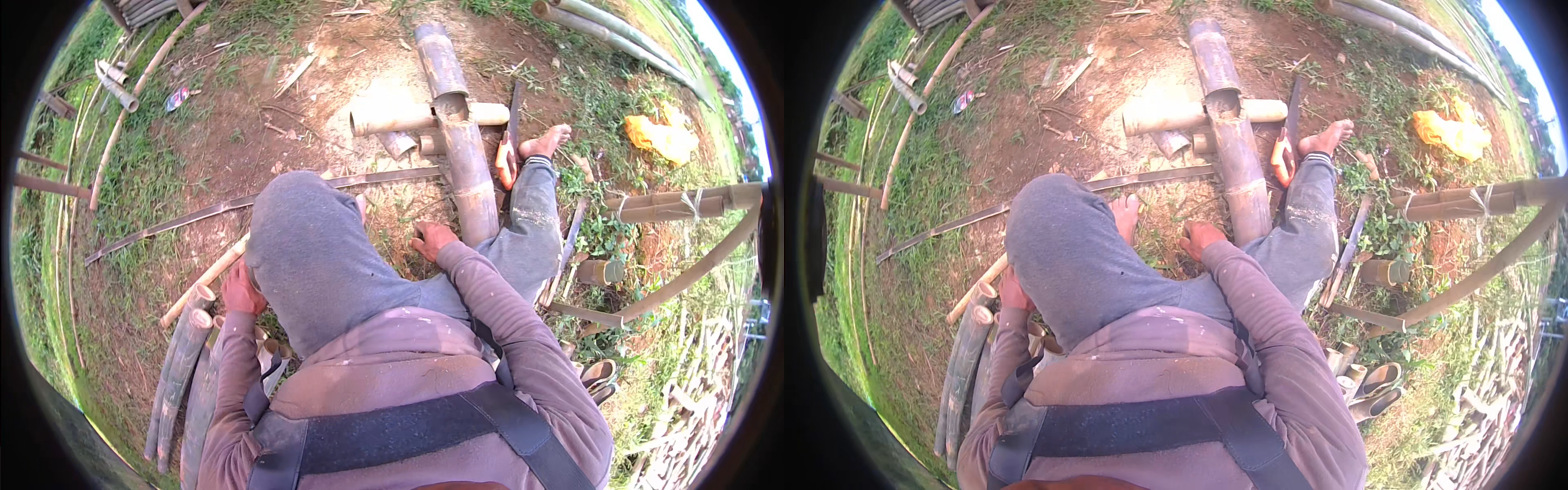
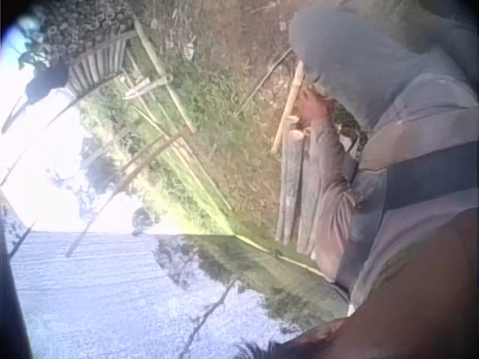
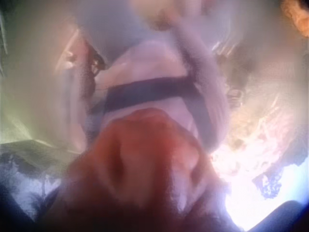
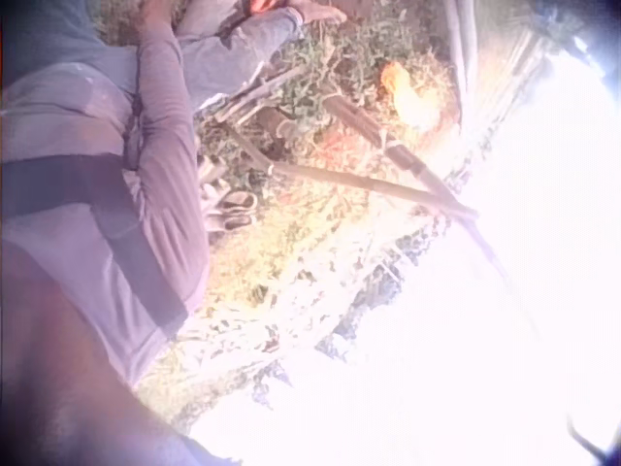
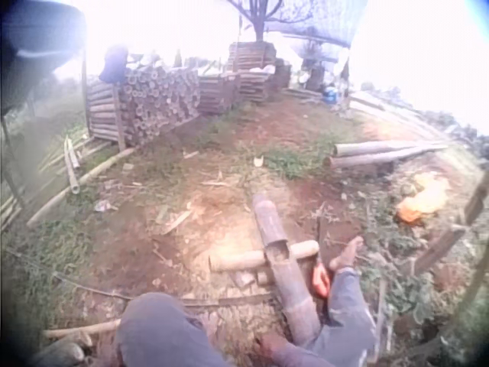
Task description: The person sits on the ground and uses a hand saw to cut long bamboo poles into shorter sections. They position each pole on a wooden support, saw through it, and then move the cut pieces aside.
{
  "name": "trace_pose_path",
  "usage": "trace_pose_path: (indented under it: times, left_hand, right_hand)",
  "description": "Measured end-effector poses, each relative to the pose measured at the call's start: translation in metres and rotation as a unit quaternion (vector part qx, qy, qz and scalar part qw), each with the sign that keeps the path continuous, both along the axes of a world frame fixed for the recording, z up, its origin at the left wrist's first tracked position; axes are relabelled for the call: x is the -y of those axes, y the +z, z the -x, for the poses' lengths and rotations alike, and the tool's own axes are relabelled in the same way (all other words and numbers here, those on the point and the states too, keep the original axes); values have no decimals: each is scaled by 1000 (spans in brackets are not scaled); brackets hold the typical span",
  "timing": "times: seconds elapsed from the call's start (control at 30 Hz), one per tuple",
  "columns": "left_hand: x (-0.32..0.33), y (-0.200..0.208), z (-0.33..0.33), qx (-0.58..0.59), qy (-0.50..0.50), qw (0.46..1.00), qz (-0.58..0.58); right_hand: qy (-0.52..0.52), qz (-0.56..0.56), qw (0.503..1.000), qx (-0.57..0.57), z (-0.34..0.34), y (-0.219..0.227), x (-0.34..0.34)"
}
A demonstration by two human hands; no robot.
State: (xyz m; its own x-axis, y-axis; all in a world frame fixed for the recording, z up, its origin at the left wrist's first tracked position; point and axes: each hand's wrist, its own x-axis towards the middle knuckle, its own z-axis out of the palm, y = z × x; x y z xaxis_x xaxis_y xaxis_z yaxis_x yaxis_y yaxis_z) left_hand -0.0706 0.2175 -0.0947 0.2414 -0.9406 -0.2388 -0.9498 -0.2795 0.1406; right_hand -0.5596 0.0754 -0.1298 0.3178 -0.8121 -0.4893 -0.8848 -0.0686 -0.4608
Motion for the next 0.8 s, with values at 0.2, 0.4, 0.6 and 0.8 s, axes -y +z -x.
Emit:
trace_pose_path:
  times: [0.2,0.4,0.6,0.8]
  left_hand:
    - [18,-35,-34,23,-8,993,-119]
    - [11,92,-25,113,79,978,-159]
    - [-34,60,-51,127,40,965,-224]
    - [30,-29,-3,16,-13,1000,0]
  right_hand:
    - [-38,11,999,24,5,18,-4]
    - [-178,202,952,147,16,30,12]
    - [-412,327,846,82,76,50,81]
    - [-472,138,870,-30,137,54,137]
